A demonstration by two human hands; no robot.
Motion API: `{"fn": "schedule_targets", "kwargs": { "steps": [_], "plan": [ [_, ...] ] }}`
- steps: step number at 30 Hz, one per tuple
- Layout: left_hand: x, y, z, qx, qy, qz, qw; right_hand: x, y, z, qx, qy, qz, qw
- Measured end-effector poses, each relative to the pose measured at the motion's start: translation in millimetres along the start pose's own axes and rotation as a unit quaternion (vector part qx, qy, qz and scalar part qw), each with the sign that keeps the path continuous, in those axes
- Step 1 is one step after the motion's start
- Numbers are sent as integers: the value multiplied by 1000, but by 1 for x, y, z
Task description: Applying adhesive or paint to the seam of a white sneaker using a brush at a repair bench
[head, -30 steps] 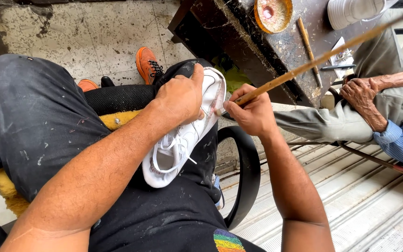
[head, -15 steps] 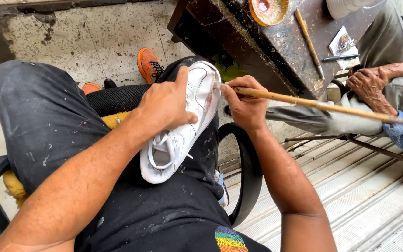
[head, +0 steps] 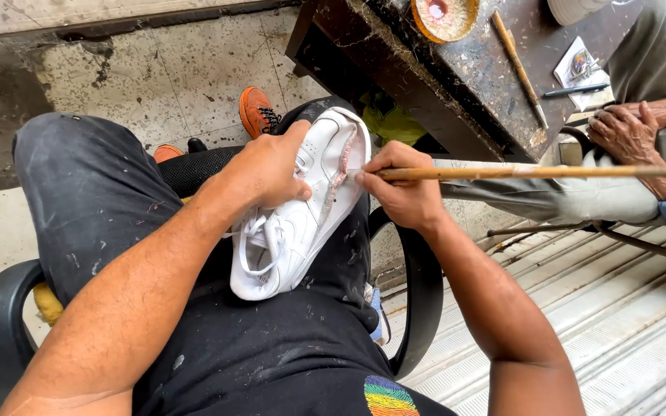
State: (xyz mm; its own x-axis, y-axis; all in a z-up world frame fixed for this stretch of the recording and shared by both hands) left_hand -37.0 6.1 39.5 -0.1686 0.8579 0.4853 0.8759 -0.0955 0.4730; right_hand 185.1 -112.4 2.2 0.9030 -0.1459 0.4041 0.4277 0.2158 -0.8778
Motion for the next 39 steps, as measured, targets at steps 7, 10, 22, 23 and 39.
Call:
{"fn": "schedule_targets", "kwargs": {
  "steps": [7,10,22,23,39],
  "plan": [
    [5,0,-1,-7,-11,4,1000,4,9,9,74,60,-33,995],
    [5,-1,-1,-10,-29,-5,1000,5,-2,5,67,-17,8,998],
    [-5,-5,9,-21,-15,6,1000,21,20,15,54,44,93,993],
    [-6,-5,8,-23,-11,9,1000,20,19,16,53,57,94,993],
    [3,8,-1,65,-51,60,995,115,30,129,71,103,-137,983]
  ]
}}
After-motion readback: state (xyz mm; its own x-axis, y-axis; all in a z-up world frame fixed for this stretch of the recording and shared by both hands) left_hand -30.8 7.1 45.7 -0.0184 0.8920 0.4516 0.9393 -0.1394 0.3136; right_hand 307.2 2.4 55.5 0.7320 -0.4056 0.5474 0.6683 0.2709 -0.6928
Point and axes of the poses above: each hand's wrist, its own z-axis towards the middle knuckle, its own x-axis out of the back of the hand, y = z × x, the point moved 1 cm from there along z, towards the middle knuckle, and after that the axes turned 12 degrees about x, right-handed, at the moved point
